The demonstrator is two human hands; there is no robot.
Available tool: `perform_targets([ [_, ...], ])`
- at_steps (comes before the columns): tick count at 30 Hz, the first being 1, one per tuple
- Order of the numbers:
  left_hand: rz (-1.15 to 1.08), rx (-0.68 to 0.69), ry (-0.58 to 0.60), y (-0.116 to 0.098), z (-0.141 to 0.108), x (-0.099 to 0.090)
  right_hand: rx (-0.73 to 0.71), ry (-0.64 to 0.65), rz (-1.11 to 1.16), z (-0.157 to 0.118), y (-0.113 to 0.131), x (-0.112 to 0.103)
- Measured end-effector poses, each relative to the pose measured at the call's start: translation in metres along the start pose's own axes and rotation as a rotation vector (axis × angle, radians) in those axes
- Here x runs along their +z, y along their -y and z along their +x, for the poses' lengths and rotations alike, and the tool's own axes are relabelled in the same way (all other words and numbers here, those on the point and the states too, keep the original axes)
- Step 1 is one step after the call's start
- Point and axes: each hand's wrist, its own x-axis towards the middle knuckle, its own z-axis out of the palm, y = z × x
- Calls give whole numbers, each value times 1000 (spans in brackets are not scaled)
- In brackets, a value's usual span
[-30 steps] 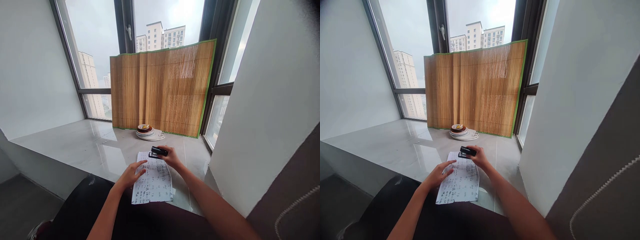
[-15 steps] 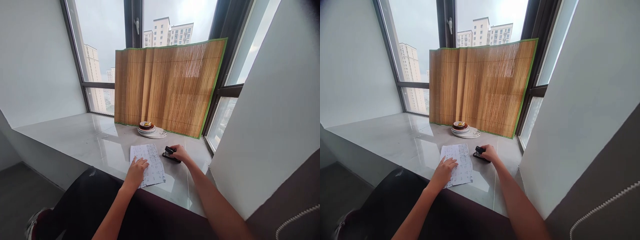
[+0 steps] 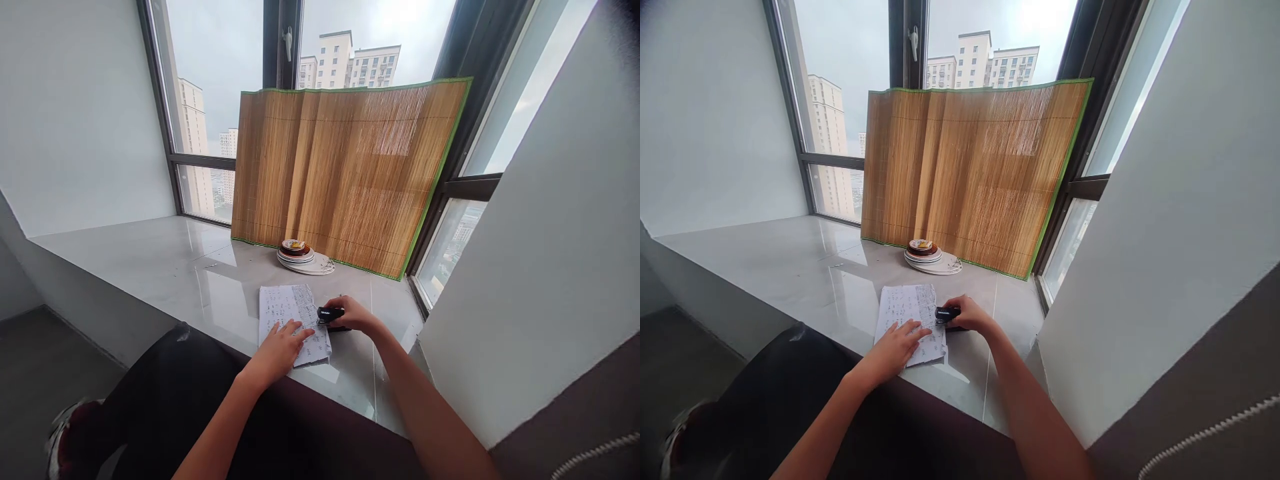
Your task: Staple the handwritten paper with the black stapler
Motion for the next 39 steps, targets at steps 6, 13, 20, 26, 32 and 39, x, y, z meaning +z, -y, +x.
perform_targets([
  [6, -26, 60, 81, 8, -4, 3, -109, -110, -48, 3, 15, 26],
  [13, -43, 54, 101, 3, -4, -1, -176, -292, -264, 7, 20, 59],
  [20, -42, 60, 79, 2, -4, 1, -146, -269, -303, 6, 21, 57],
  [26, -46, 70, 70, 3, -4, 1, -138, -235, -282, 6, 27, 55],
  [32, -2, 73, 88, 1, -4, -1, -91, -225, -355, 4, 32, 55],
  [39, -10, 67, 78, 0, -3, 0, -25, -143, -540, 5, 39, 57],
])
